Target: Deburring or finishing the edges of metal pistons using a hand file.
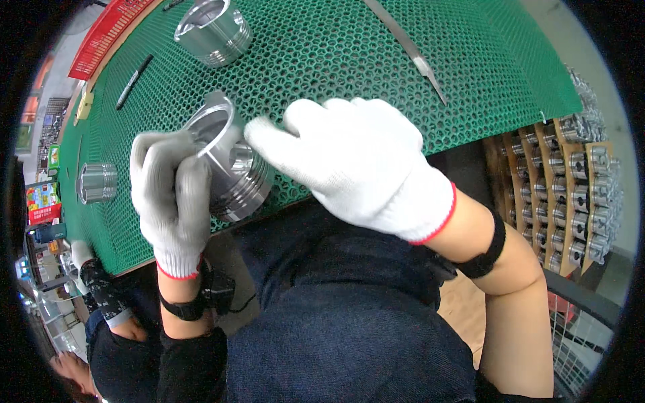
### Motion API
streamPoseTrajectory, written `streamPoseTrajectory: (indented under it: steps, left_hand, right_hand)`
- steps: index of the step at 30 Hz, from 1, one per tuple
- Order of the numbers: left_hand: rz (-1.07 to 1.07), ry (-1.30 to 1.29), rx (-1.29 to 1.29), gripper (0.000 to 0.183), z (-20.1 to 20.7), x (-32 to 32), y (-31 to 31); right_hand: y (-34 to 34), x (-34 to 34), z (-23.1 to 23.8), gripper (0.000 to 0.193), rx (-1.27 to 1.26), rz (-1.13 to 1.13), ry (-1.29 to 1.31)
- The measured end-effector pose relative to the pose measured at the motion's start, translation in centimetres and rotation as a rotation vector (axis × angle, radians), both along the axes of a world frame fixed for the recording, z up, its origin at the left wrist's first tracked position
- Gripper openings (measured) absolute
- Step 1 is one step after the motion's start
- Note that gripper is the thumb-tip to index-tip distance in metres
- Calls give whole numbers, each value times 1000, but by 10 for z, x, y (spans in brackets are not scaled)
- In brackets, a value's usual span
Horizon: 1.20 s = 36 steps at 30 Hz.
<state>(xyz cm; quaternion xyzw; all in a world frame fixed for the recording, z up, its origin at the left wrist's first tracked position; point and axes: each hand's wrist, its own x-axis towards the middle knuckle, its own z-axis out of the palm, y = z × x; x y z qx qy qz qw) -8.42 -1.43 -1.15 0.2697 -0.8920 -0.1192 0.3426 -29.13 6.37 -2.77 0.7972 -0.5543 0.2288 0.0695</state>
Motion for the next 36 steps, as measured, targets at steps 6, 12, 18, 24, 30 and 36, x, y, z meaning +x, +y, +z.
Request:
streamPoseTrajectory:
  steps: [6, 12, 18, 24, 30, 36]
  left_hand:
    - [-24, -227, -167, 26, -12, 3, 52]
    - [64, -107, -147, 29, -2, 25, 34]
    - [-139, -22, -118, 25, 11, 9, 46]
    - [-171, -265, -86, 18, 3, 21, -3]
    - [-163, -190, -170, 22, 2, -17, -4]
    - [-178, -364, -155, 30, 7, -19, 16]
  right_hand:
    - [20, -14, -8, 28, 539, 84, -319]
    - [36, -26, -7, 31, 722, -178, -954]
    - [50, -24, 2, 33, 718, -103, -1021]
    - [36, -23, 18, 36, 424, -88, -1174]
    - [15, -27, 0, 33, -3, -54, 58]
    - [14, -45, -3, 28, 652, 124, -536]
